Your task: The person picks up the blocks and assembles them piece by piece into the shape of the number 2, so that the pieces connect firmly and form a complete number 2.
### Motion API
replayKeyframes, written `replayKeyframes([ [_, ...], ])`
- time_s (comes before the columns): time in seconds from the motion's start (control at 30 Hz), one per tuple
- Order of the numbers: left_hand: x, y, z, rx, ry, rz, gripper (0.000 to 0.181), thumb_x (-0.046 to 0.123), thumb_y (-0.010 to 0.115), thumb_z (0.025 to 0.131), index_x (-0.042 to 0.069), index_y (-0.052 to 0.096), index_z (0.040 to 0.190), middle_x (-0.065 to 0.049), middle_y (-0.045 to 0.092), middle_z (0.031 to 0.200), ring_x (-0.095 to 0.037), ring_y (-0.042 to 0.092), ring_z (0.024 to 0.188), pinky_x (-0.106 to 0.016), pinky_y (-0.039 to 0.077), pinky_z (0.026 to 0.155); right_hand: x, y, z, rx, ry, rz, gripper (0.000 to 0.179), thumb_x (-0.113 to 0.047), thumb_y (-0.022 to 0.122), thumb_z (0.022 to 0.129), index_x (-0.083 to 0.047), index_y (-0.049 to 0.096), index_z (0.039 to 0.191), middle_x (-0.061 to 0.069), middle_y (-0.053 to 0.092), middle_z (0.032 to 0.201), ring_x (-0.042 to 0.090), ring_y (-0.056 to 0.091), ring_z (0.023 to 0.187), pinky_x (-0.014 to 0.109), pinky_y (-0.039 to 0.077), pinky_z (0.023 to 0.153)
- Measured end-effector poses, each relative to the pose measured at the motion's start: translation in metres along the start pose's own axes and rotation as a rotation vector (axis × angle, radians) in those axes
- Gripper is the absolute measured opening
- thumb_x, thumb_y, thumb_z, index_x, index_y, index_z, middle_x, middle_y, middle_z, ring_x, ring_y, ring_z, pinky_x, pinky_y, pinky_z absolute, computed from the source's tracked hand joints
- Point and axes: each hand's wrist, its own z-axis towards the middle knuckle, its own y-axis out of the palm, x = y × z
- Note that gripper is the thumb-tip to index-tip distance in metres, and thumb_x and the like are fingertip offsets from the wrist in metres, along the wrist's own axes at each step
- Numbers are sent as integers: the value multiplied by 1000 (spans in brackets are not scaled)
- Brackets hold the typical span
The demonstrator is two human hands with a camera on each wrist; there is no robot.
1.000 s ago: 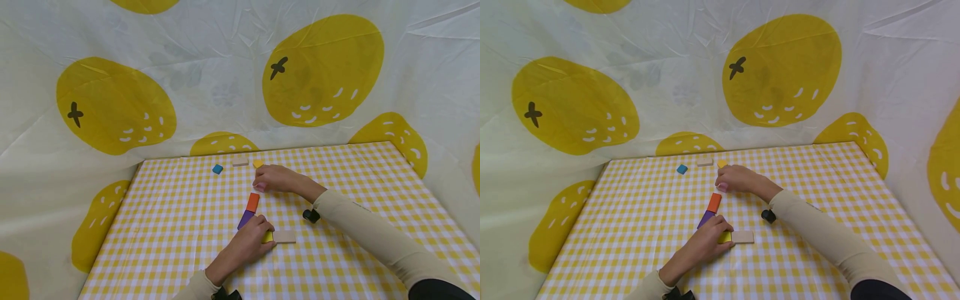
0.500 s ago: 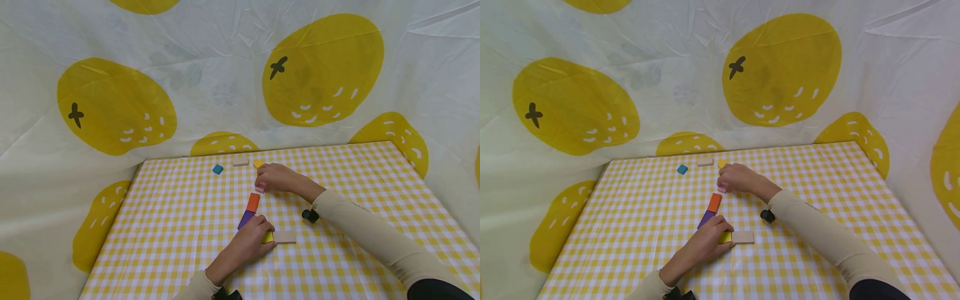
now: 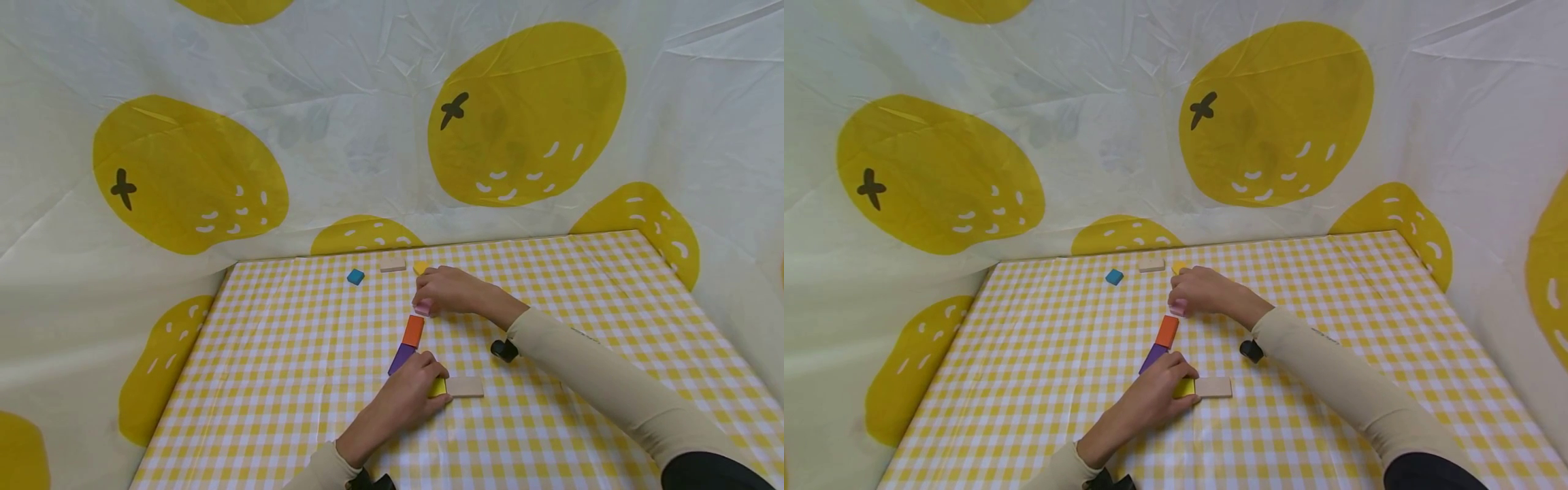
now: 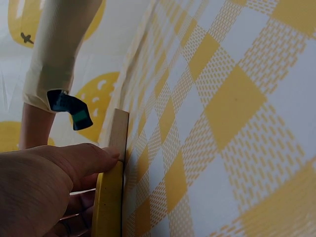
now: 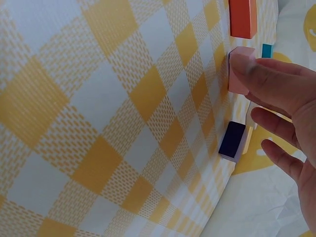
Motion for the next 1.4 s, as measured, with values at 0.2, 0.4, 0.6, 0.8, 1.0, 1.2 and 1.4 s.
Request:
replayKeyframes([
  [0.2,1,0,0,-7,-12,-4,28,34,82,86,13,73,102,5,58,96,-5,53,85,-16,46,77,0,1,0,0,0,-2,20,-22,85,83,-25,80,102,-4,67,94,17,57,89,33,47,73],
  [0.4,2,-2,0,-5,-11,-14,28,33,83,86,12,73,102,4,58,96,-6,52,84,-15,46,75,1,0,1,14,-11,11,16,-19,85,83,-24,80,98,-5,68,91,16,56,85,31,45,70],
  [0.6,2,-2,0,-23,-26,-27,28,31,82,86,12,73,104,3,59,97,-6,52,84,-15,46,76,1,0,4,20,-33,19,20,-13,83,84,-24,80,100,-6,69,95,16,57,84,30,45,70],
  [0.8,2,-2,0,-30,-32,-28,27,31,82,87,12,73,104,3,59,97,-6,52,85,-16,45,77,1,3,7,31,-80,19,22,-7,78,88,-22,79,103,-5,70,98,18,58,86,33,48,74],
  [1.0,1,-2,0,-27,-31,-33,26,31,81,87,12,73,104,4,58,97,-5,52,85,-15,45,76,1,3,8,39,-109,11,23,-5,76,89,-25,78,101,-5,67,97,17,59,88,33,50,78],
  [1.2,1,-2,-1,-12,-19,-36,27,31,82,87,12,73,103,3,58,97,-6,52,84,-15,45,76,2,4,10,48,-113,11,29,1,72,89,-26,78,97,-5,65,95,16,58,88,34,49,79],
  [1.4,0,-1,0,-9,-12,-32,27,32,82,87,12,73,103,3,59,96,-5,52,84,-15,45,76,4,8,12,62,-132,-3,30,2,70,90,-26,79,97,-5,65,95,15,57,87,33,48,77],
])
